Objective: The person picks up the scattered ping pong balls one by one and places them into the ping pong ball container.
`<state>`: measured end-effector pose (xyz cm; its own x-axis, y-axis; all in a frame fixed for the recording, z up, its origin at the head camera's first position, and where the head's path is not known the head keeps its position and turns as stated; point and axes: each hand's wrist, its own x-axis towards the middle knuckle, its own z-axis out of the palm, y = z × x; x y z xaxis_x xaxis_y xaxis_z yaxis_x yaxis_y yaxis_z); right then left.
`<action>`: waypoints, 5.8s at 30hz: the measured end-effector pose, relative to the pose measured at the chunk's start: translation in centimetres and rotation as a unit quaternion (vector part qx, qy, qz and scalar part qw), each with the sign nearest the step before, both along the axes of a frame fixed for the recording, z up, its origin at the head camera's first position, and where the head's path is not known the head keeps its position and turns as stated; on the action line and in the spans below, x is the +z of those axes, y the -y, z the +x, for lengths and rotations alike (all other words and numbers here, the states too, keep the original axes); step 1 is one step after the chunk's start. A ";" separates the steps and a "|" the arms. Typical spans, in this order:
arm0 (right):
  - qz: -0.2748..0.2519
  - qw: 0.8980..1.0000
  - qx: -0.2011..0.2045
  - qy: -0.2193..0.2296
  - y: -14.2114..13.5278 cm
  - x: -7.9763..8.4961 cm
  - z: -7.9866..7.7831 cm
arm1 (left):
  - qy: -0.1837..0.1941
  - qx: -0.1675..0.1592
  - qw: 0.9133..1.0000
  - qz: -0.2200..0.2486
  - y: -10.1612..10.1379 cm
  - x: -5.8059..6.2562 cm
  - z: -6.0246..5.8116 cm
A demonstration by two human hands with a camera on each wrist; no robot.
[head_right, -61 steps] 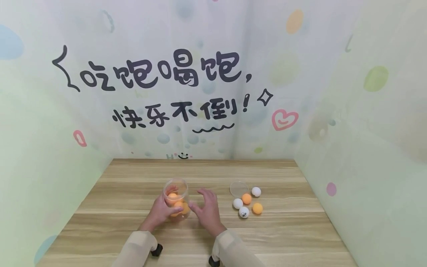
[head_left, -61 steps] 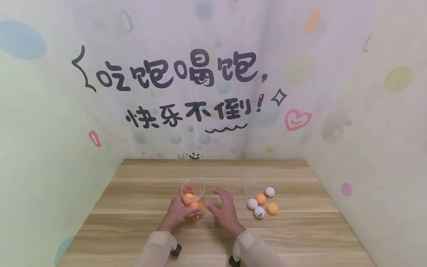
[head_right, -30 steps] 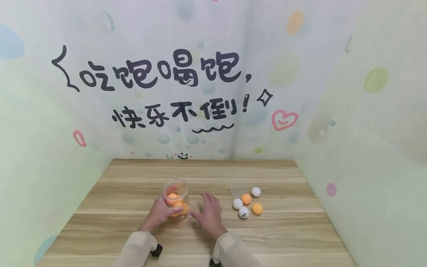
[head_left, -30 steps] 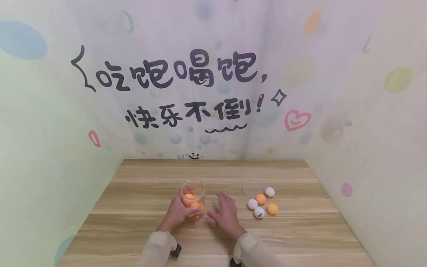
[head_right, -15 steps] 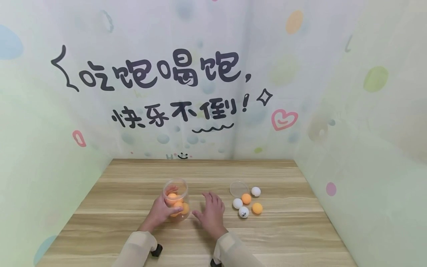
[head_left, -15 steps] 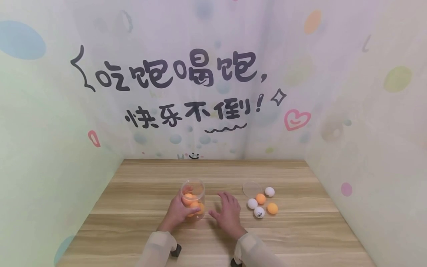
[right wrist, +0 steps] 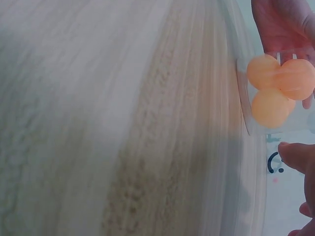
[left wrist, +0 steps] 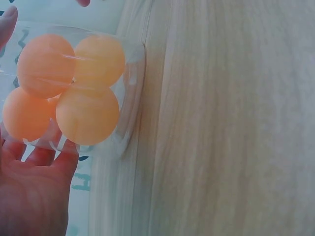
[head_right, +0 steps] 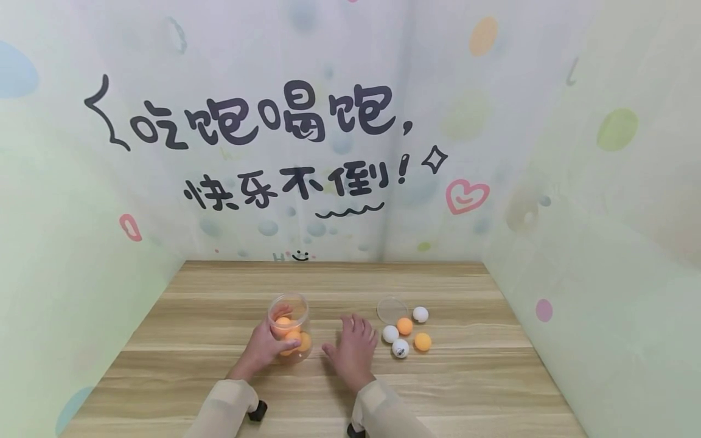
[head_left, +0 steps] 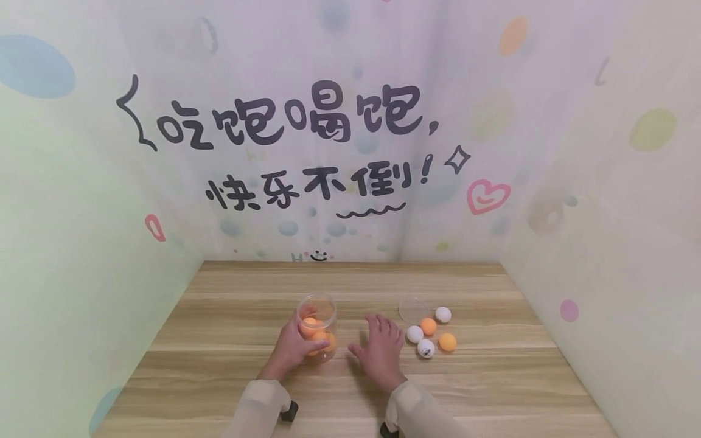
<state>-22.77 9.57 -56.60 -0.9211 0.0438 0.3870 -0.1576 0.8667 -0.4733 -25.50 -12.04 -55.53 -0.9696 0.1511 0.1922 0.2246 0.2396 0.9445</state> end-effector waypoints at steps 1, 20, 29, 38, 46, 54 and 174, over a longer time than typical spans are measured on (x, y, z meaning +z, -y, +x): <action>0.002 1.000 -0.002 0.001 0.0 0.0 0.0 | 0.000 0.000 1.000 -0.001 0.0 0.0 0.0; 0.041 0.997 -0.043 0.043 -1.4 0.4 -0.5 | 0.009 -0.001 1.000 -0.002 0.0 0.2 0.0; 0.036 0.994 -0.060 0.085 -2.3 -0.1 -0.8 | 0.013 -0.002 1.000 -0.007 0.0 0.1 0.1; 0.037 0.990 -0.073 0.115 -2.7 -0.4 -1.0 | 0.007 0.000 1.000 -0.013 -0.1 0.1 0.1; 0.033 0.990 -0.072 0.113 -2.7 -0.7 -1.0 | 0.000 0.002 1.000 -0.014 -0.1 -0.1 -0.1; 0.027 0.992 -0.071 0.103 -2.6 -0.8 -1.1 | 0.006 0.001 1.000 -0.013 -0.1 0.0 -0.1; -0.314 0.949 0.028 0.026 -2.6 -1.2 -0.8 | 0.012 -0.002 1.000 -0.007 -0.1 0.1 0.1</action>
